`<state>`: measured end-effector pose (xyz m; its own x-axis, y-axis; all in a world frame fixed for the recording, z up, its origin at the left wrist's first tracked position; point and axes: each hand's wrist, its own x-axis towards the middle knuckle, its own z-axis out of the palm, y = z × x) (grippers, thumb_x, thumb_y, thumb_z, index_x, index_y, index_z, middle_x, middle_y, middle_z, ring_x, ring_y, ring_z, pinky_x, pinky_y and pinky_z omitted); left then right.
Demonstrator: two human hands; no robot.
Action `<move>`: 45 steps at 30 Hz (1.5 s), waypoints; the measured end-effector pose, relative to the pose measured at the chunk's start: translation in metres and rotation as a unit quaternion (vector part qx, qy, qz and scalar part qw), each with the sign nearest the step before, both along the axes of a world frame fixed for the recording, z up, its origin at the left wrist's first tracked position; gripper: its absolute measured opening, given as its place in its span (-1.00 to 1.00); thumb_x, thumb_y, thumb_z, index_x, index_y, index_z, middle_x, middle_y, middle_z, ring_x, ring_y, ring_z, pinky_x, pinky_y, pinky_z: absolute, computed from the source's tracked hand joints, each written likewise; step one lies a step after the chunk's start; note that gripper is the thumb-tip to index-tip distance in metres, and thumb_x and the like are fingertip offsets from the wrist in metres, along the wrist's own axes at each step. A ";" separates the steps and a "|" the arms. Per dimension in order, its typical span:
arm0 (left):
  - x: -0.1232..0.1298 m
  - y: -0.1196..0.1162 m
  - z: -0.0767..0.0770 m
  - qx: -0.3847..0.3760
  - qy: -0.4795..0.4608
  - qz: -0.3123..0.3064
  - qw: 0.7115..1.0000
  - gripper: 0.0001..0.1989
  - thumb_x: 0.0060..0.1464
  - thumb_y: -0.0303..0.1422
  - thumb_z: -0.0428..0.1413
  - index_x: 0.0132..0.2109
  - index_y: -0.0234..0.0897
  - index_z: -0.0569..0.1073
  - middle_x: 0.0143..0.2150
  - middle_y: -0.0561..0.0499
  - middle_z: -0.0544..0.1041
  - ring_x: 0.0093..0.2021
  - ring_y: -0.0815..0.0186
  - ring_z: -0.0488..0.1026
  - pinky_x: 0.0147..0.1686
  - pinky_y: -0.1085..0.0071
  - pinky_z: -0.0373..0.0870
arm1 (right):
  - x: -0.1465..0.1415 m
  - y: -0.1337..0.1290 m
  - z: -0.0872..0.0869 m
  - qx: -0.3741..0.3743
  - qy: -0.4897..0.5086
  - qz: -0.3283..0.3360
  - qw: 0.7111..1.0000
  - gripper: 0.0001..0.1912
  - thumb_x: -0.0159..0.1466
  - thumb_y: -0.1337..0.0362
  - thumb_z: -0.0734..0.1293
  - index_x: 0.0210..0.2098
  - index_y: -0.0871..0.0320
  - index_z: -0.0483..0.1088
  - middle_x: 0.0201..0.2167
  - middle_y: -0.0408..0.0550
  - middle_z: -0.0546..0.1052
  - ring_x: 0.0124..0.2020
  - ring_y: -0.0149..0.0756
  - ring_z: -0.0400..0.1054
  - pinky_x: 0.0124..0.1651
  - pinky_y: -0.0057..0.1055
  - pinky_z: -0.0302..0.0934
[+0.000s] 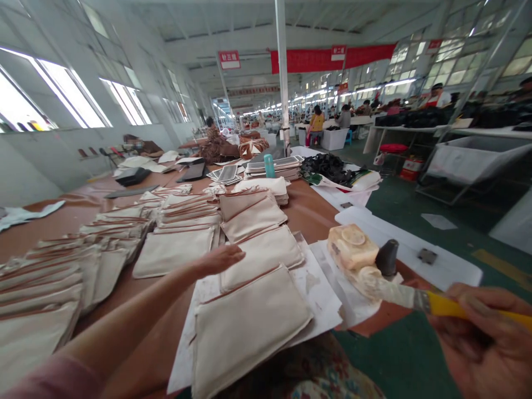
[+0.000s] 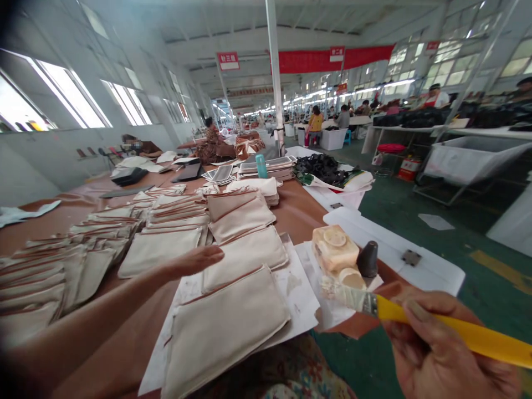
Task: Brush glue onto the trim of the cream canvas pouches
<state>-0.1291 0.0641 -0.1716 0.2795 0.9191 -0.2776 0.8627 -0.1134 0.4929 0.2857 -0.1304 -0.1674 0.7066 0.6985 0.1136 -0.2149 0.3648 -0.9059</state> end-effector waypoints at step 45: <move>0.112 -0.040 -0.090 -0.041 0.059 0.006 0.997 -0.60 -0.21 -0.31 0.28 -0.14 -0.31 0.54 -0.06 -0.19 0.59 -0.02 -0.03 0.50 -0.05 0.23 0.38 | -0.054 0.031 -0.067 -0.003 0.001 0.159 0.987 -0.73 0.23 0.14 0.52 -0.32 0.18 0.44 -0.61 -0.20 0.32 -0.62 -0.47 0.12 -0.61 -0.58 0.00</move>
